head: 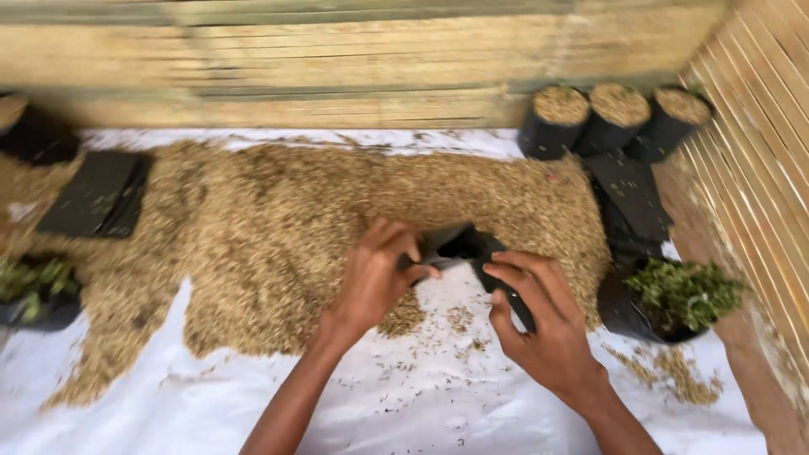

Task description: The person fills a black plastic planting bag with a dry husk-like growing medium using a small hand trowel and then packs the medium down by hand.

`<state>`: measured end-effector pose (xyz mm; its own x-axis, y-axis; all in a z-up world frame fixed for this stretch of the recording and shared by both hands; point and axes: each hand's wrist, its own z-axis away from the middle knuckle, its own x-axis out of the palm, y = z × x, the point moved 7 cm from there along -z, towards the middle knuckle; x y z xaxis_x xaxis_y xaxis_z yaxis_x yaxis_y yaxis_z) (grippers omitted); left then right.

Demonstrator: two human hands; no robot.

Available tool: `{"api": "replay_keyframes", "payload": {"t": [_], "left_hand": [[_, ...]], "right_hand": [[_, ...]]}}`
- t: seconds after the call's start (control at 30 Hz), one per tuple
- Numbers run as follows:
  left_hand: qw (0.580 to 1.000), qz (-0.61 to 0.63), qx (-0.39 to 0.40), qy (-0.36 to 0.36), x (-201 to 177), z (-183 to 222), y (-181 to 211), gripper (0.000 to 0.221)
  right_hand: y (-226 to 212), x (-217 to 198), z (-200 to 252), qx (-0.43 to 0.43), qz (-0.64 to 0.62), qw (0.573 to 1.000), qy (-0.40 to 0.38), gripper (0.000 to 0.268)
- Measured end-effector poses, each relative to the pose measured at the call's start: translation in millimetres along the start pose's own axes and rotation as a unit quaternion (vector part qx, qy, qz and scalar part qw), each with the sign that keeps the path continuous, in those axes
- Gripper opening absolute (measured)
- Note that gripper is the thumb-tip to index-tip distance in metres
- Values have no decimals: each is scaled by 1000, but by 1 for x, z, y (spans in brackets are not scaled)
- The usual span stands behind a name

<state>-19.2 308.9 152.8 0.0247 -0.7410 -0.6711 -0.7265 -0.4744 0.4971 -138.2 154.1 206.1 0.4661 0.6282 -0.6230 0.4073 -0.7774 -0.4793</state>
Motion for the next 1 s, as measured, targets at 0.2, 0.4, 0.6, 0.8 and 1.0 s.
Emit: {"api": "replay_keyframes", "payload": {"t": [0.2, 0.4, 0.6, 0.8, 1.0], "left_hand": [[990, -104, 79, -62, -18, 23, 15, 26], [996, -47, 40, -70, -38, 41, 3, 31], [994, -6, 15, -104, -53, 42, -8, 24], [988, 109, -51, -98, -72, 39, -11, 22], [988, 129, -32, -75, -72, 36, -3, 21]], "right_hand": [[11, 63, -6, 106, -30, 953, -282, 26], [-3, 76, 0, 134, -87, 927, -339, 23], [-12, 78, -14, 112, -99, 971, -189, 20], [-20, 90, -10, 112, -134, 961, -213, 24], [-11, 112, 5, 106, -106, 934, -326, 5]]}}
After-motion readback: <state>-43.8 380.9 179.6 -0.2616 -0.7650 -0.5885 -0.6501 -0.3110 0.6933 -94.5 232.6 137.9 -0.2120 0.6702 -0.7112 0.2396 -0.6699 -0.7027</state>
